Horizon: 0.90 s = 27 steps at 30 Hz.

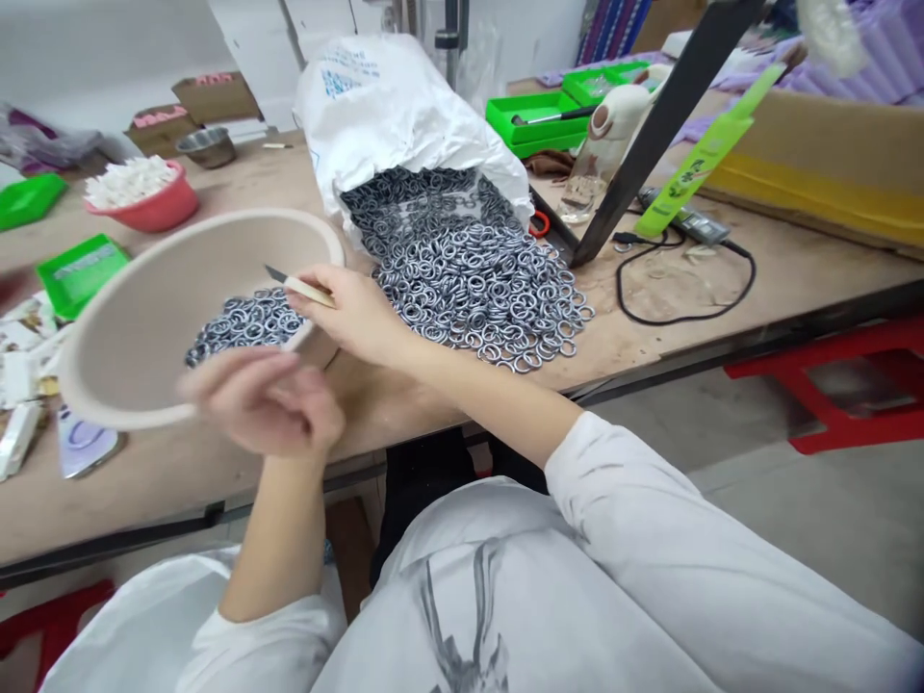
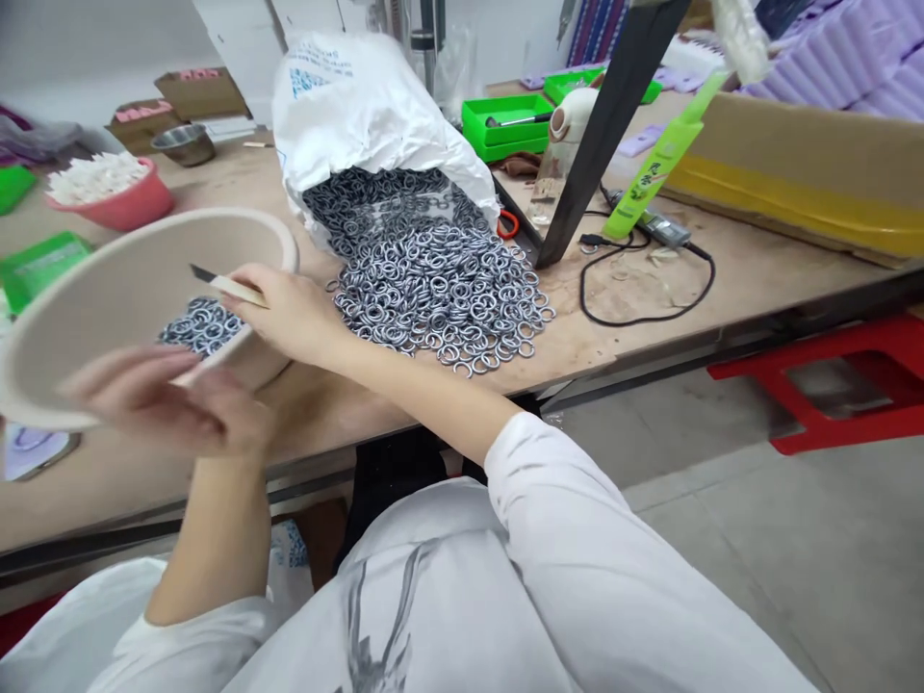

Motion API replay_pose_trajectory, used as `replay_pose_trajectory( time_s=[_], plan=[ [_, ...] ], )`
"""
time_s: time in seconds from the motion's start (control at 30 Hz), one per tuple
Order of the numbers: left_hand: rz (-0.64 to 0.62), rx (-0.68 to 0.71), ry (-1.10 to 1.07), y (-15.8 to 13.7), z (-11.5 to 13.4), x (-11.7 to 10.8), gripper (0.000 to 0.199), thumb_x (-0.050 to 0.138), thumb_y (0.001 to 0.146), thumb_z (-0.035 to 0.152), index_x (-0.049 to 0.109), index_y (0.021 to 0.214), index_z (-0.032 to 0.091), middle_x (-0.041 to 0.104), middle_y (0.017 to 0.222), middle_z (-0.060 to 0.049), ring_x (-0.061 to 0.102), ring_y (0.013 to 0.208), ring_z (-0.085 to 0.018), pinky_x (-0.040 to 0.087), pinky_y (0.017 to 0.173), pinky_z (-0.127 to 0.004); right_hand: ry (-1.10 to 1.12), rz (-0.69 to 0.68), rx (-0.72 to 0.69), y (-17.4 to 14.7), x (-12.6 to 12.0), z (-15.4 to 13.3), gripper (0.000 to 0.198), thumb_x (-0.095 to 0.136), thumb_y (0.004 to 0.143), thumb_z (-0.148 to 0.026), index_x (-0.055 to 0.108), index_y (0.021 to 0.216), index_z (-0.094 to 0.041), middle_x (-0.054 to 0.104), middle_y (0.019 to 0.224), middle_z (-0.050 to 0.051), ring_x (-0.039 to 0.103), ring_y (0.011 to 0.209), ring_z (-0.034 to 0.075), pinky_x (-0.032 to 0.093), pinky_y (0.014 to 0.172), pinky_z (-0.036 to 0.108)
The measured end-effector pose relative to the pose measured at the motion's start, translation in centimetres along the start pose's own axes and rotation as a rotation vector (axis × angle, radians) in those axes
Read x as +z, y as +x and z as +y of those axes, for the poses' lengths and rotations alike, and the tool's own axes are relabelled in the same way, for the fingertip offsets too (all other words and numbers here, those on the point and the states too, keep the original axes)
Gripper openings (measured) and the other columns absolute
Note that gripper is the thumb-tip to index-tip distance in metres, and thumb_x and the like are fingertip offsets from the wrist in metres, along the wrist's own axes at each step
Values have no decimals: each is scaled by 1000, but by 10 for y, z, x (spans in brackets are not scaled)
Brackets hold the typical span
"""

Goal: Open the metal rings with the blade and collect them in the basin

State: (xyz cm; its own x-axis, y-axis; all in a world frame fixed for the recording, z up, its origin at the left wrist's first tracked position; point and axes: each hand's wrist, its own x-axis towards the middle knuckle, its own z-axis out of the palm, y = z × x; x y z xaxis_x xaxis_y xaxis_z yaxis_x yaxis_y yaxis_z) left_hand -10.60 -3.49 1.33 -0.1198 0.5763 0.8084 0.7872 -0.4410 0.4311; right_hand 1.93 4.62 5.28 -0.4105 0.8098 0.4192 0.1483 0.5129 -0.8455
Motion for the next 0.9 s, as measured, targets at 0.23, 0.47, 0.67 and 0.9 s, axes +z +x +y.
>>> replay_pose_trajectory(
  time_s=[0.23, 0.47, 0.67, 0.9],
  plan=[
    [-737, 47, 272, -3, 23, 61, 30, 46, 95, 35, 65, 111, 18, 63, 115, -16, 58, 109, -31, 49, 89, -44, 82, 391, 189, -66, -75, 63, 10, 61, 88, -29, 62, 86, -19, 63, 80, -1, 55, 75, 13, 43, 75, 27],
    [-894, -80, 264, 10, 12, 88, 25, 55, 92, 28, 73, 104, 17, 67, 111, -13, 64, 97, -27, 48, 86, -37, 115, 455, 309, -107, -102, 90, 16, 63, 81, -33, 62, 85, -18, 59, 75, -2, 48, 68, 12, 39, 69, 27],
    [-718, -406, -237, 12, 21, 92, 33, 60, 88, 46, 72, 80, 16, 61, 65, -2, 53, 62, -15, 37, 61, -27, -15, 190, 232, -100, -90, 83, 23, 64, 84, -39, 67, 89, -17, 61, 77, 0, 51, 72, 13, 38, 68, 27],
    [-693, -805, -822, -3, 49, 97, 49, 67, 77, 65, 56, 72, 18, 54, 61, 1, 44, 50, -9, 36, 46, -21, 303, 140, 199, -96, -85, 72, 46, 70, 77, -63, 56, 71, -19, 48, 62, -4, 43, 60, 10, 37, 60, 26]
  ],
)
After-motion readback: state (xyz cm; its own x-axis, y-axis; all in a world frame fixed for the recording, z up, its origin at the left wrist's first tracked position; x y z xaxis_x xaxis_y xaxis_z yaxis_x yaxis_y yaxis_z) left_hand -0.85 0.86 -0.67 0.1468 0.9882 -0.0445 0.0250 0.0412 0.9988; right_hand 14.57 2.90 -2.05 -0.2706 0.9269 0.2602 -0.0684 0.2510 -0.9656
